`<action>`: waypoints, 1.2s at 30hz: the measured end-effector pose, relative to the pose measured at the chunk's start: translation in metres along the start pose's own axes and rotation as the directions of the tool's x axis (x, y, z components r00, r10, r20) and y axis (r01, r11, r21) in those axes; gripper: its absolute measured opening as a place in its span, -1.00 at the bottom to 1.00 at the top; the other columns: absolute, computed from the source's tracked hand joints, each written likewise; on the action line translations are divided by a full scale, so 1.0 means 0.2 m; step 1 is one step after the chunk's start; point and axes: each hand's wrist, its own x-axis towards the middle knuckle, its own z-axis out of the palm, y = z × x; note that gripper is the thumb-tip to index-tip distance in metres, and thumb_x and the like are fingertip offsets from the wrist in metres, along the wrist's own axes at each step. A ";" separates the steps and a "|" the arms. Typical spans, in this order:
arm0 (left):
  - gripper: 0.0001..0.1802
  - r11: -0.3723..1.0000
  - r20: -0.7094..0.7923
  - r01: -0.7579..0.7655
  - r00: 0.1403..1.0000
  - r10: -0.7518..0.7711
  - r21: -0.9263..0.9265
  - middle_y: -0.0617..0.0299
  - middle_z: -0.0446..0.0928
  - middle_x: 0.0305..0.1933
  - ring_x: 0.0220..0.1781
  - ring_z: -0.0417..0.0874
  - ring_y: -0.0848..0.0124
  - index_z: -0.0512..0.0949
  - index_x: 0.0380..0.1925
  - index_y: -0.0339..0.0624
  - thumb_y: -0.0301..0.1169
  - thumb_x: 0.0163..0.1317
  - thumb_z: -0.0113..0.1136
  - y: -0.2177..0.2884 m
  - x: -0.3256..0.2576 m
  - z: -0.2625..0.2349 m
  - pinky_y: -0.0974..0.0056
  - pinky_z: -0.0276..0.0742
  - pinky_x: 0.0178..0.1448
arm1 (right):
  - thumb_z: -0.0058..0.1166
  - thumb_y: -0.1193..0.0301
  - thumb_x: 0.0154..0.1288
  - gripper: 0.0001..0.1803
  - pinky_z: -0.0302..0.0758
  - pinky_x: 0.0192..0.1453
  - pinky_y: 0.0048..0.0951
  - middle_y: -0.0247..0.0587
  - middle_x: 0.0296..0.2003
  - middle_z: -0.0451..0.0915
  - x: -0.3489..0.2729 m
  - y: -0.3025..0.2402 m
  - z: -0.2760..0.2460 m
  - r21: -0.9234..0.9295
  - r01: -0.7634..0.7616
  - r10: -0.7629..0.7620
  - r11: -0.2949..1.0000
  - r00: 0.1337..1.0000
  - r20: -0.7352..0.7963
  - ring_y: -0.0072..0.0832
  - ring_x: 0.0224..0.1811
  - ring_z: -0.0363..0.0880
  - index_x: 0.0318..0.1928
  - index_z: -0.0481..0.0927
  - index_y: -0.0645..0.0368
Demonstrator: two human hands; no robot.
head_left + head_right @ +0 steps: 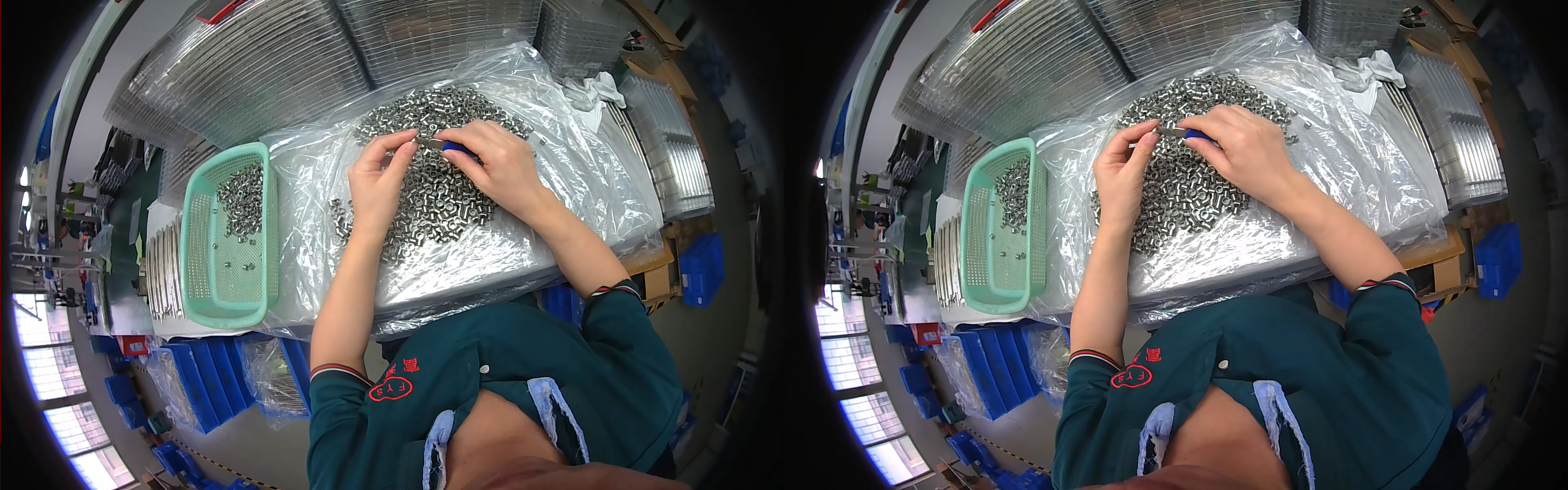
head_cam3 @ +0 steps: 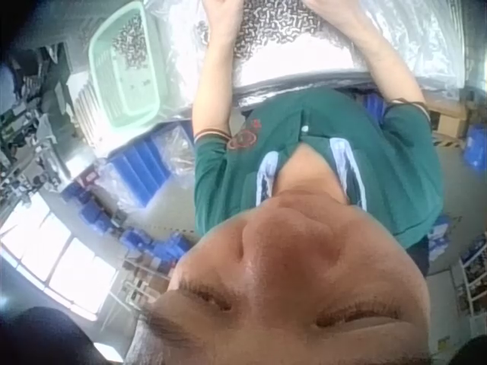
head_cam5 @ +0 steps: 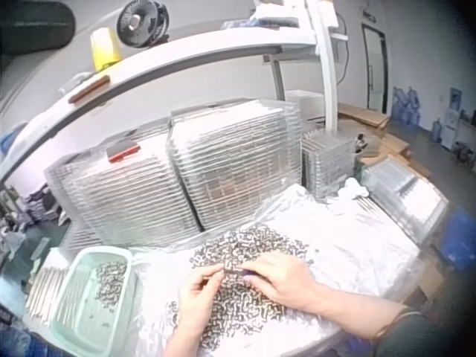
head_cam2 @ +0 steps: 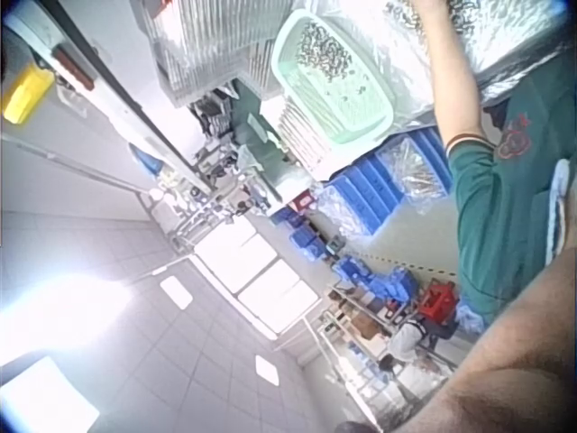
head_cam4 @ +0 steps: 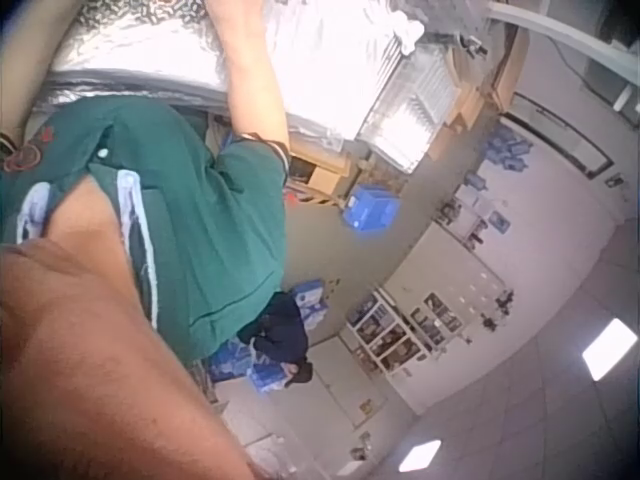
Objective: Picking up small metal components from a pile, inspecting them with a hand tool, and placing them into a bin.
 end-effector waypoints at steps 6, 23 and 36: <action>-0.79 0.916 0.081 0.271 0.963 -0.259 -0.296 0.27 0.54 -0.26 -0.27 0.49 0.60 0.53 -0.19 -0.20 -0.42 0.17 0.11 0.03 0.01 -0.01 0.51 0.38 -0.25 | 0.13 0.33 0.08 -0.77 0.45 -0.33 -0.50 -0.33 -0.38 0.54 0.00 0.02 -0.01 0.071 -0.025 0.027 0.997 0.999 -0.017 -0.45 -0.38 0.51 -0.21 0.57 0.03; -0.60 0.938 0.179 0.154 0.978 -0.102 -0.309 0.27 0.47 -0.18 -0.24 0.47 0.58 0.38 -0.01 -0.16 -0.51 0.11 0.13 0.04 -0.01 0.02 0.50 0.39 -0.24 | -0.01 0.25 0.25 -0.76 0.03 -0.69 -0.81 -0.48 -0.52 0.42 -0.02 -0.01 0.04 0.699 -0.713 0.426 0.059 0.651 0.628 -0.87 -0.71 0.14 -0.19 0.47 0.14; -0.72 0.913 0.192 -0.295 0.950 0.248 0.283 0.19 0.43 -0.18 -0.31 0.52 0.50 0.52 -0.17 -0.17 -0.52 0.05 0.18 0.01 -0.03 0.05 0.45 0.46 -0.31 | -0.03 0.28 0.27 -0.82 0.04 -0.74 -0.84 -0.54 -0.56 0.37 -0.02 0.01 0.05 0.581 -0.762 0.286 -0.286 0.511 0.811 -0.90 -0.71 0.12 -0.39 0.42 0.10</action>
